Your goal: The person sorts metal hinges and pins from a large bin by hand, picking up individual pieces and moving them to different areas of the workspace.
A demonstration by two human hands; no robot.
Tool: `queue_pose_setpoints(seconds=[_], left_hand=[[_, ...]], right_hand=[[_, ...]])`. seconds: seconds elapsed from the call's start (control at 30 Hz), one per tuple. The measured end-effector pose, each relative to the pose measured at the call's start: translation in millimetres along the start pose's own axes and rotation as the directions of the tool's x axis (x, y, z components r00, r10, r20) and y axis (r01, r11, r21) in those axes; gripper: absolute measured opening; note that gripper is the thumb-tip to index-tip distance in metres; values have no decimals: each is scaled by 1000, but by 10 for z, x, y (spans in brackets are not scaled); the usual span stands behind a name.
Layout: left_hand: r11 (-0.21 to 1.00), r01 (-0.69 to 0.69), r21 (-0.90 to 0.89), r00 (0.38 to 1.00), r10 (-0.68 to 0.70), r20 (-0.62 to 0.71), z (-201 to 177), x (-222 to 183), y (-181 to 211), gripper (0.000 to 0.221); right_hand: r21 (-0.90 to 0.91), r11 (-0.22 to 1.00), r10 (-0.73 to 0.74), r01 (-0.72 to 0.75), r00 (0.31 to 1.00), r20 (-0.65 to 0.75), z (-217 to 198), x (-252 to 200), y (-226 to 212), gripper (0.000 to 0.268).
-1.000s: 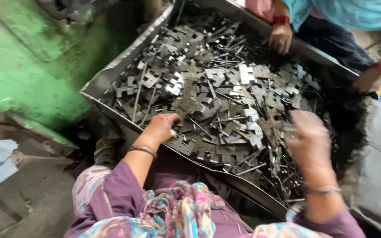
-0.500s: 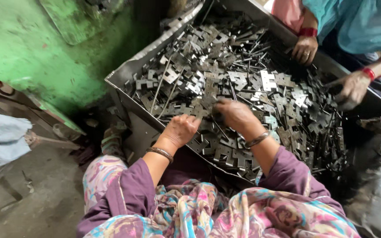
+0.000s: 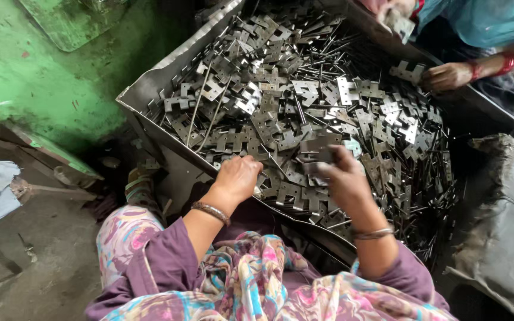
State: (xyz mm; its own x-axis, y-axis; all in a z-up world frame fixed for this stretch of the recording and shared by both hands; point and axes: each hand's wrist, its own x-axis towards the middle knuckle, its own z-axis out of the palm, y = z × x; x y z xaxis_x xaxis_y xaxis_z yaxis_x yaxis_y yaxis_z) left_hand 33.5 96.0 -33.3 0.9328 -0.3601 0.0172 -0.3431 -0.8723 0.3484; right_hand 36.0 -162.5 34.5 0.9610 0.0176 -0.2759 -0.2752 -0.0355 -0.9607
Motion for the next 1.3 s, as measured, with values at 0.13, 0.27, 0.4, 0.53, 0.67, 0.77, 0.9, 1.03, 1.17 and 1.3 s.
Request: queue_pose_setpoints(seconds=[0.13,0.27,0.4,0.53,0.67,0.77,0.9,1.03,1.17,1.3], left_hand=[[989,149,24,967,-150,205,80,58,186,67],[971,238,-3,971,-238,-36,192,-40,333,21],[973,229,-5,956,-226,-188,131,-153,434,23],[967,251,39,927,-229,-296,-76,-153,368,24],[984,158,-86,984,-165,-74,-212,-169,143,17],[997,8,-75,992,-18,-125,-172,-185,204,16],[975,-215,61,972,220,-79,-145,-219,377,14],[956,-135,261,975,175,-136,-447,-205,347,40],[989,140,-42,981,-144,-127,-731,-91,-55,41],[514,-248,-821,719,-470,-511,-790,-237,-372,57]], right_hand=[[-719,277,-594,637,702,394,525,112,199,83],[-845,-204,-342,494,773,534,802,145,495,78],[-860,-242,-388,449,768,510,805,73,657,54],[-907,-143,-413,397,808,419,699,114,600,50],[-923,156,-446,351,859,251,264,-7,361,56],[-826,380,-510,416,839,188,-189,-152,205,43],[-593,804,-29,-36,995,-100,-717,-308,224,39],[-14,1000,24,-25,999,-43,-938,-355,434,41],[196,981,17,-5,998,-58,-852,-296,469,43],[279,960,46,-30,998,-51,-713,-290,408,47]])
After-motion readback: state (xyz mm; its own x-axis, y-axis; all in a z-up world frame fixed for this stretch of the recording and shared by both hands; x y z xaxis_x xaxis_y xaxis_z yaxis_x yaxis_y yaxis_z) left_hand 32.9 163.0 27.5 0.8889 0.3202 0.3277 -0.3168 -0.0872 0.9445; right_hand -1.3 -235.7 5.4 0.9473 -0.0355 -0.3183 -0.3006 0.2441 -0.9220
